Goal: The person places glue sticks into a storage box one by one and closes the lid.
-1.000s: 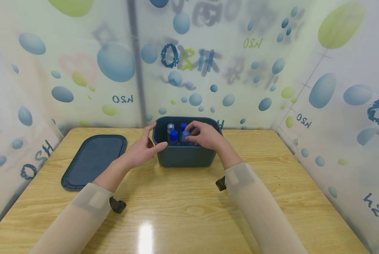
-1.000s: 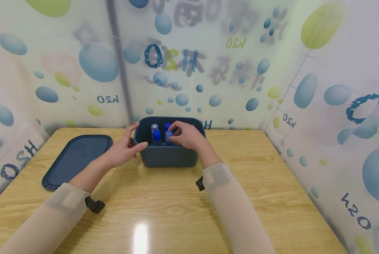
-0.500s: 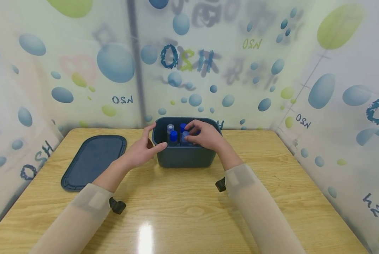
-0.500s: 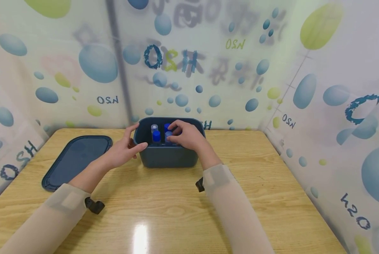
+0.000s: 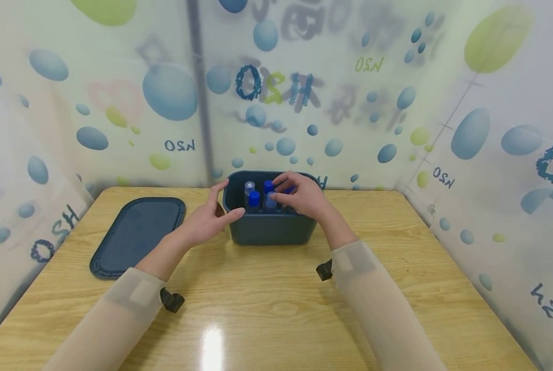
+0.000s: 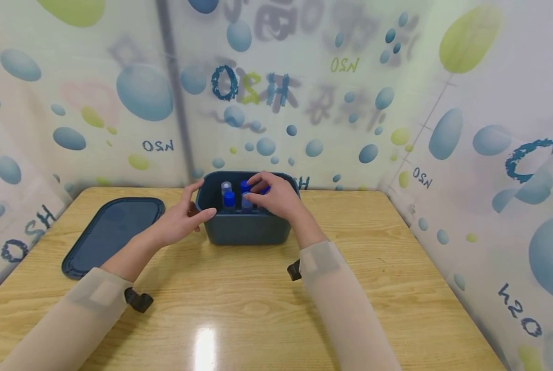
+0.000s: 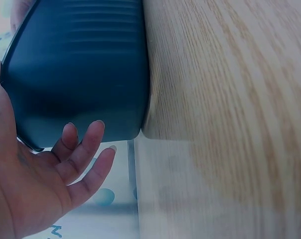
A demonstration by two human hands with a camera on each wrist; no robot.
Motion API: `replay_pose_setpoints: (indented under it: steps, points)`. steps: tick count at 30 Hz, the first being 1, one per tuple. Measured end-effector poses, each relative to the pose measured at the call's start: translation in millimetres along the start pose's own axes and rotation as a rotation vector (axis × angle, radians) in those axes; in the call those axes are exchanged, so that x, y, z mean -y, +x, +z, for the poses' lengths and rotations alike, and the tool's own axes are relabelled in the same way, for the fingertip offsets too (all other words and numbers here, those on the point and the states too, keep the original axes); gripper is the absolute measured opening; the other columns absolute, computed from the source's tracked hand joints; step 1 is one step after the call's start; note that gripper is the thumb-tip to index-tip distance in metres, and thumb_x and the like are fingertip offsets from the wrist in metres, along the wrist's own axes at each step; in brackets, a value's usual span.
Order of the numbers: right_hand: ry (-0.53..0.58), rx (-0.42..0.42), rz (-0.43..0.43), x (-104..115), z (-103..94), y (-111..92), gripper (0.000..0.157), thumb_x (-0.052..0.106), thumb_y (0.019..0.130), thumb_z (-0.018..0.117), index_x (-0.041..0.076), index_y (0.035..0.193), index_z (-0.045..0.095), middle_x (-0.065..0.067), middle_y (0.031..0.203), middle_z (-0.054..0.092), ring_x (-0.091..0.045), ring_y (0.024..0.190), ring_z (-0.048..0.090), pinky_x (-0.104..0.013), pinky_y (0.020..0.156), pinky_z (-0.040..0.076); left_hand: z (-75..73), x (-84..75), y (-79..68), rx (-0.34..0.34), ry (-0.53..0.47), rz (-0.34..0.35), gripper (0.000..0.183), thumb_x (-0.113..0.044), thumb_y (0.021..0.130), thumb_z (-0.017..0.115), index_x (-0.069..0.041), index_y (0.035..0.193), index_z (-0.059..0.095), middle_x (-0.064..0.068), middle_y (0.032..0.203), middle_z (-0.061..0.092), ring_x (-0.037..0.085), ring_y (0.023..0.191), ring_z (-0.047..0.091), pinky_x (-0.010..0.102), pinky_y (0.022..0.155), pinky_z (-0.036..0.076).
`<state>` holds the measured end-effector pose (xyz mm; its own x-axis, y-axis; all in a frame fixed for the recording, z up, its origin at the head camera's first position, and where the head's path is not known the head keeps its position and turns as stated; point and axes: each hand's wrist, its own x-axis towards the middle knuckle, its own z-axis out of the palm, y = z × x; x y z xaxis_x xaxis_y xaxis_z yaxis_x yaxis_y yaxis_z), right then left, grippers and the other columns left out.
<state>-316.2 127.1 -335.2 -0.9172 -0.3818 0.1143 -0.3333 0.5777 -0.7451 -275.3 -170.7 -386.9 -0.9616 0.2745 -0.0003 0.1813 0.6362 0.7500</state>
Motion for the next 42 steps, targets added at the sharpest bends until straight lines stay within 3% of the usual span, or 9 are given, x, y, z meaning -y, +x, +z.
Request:
replay_pose_setpoints:
  steps: [5, 8, 12, 19, 26, 32, 42]
  points:
    - [0.201, -0.112, -0.064, -4.5, -6.3, -2.3, 0.038, 0.031, 0.107, 0.075, 0.014, 0.140, 0.069, -0.010, 0.125, 0.076, -0.048, 0.105, 0.075, -0.042, 0.079, 0.062, 0.9, 0.2, 0.7, -0.002, -0.001, 0.003, 0.106, -0.076, 0.102, 0.059, -0.036, 0.177, -0.004, 0.013, 0.098, 0.067, 0.025, 0.079, 0.064, 0.039, 0.072, 0.051]
    - [0.280, -0.187, -0.108, -7.0, -12.9, -5.5, 0.036, 0.029, 0.107, 0.074, 0.013, 0.139, 0.070, -0.012, 0.123, 0.076, -0.051, 0.104, 0.073, -0.039, 0.076, 0.061, 0.9, 0.5, 0.5, -0.003, -0.003, 0.007, 0.105, -0.075, 0.103, 0.059, -0.036, 0.177, -0.004, 0.011, 0.094, 0.065, 0.026, 0.078, 0.062, 0.040, 0.071, 0.050]
    - [0.275, -0.244, -0.129, -12.7, -23.2, -12.9, 0.036, 0.028, 0.107, 0.074, 0.013, 0.139, 0.070, -0.013, 0.123, 0.075, -0.048, 0.102, 0.071, -0.037, 0.078, 0.059, 0.1, 1.2, 1.1, -0.004, -0.009, 0.002, 0.104, -0.075, 0.103, 0.059, -0.037, 0.177, -0.003, 0.010, 0.095, 0.065, 0.026, 0.078, 0.062, 0.040, 0.072, 0.051]
    - [0.154, -0.273, -0.074, -31.5, -46.6, -35.5, 0.040, 0.031, 0.107, 0.074, 0.011, 0.141, 0.069, -0.012, 0.129, 0.073, -0.022, 0.101, 0.064, -0.027, 0.082, 0.053, -0.1, -1.4, 1.7, 0.003, -0.019, -0.001, 0.105, -0.076, 0.102, 0.059, -0.038, 0.177, -0.004, 0.012, 0.098, 0.067, 0.031, 0.082, 0.068, 0.040, 0.075, 0.054]
    - [0.058, -0.195, 0.012, -54.2, -61.2, -53.2, 0.051, 0.036, 0.107, 0.074, 0.011, 0.150, 0.063, -0.018, 0.141, 0.066, -0.028, 0.108, 0.062, -0.034, 0.084, 0.053, 0.2, -1.9, 0.8, 0.001, -0.013, -0.003, 0.105, -0.075, 0.103, 0.059, -0.037, 0.177, -0.003, 0.012, 0.097, 0.067, 0.029, 0.081, 0.067, 0.039, 0.074, 0.054]
    - [-0.012, -0.088, 0.083, -70.6, -62.7, -64.4, 0.064, 0.050, 0.106, 0.072, 0.024, 0.161, 0.054, -0.013, 0.151, 0.061, -0.031, 0.120, 0.062, -0.041, 0.090, 0.054, 0.1, -3.0, -1.5, -0.003, -0.002, 0.002, 0.104, -0.073, 0.104, 0.059, -0.035, 0.177, -0.004, 0.011, 0.095, 0.066, 0.025, 0.078, 0.063, 0.039, 0.073, 0.051]
    - [0.031, -0.037, 0.072, -82.3, -55.8, -67.3, 0.065, 0.050, 0.108, 0.068, 0.030, 0.167, 0.049, -0.015, 0.153, 0.061, -0.035, 0.122, 0.064, -0.049, 0.096, 0.056, -0.2, -2.2, -0.9, 0.003, -0.011, 0.001, 0.104, -0.073, 0.104, 0.060, -0.035, 0.177, -0.004, 0.012, 0.098, 0.066, 0.026, 0.081, 0.063, 0.039, 0.075, 0.052]
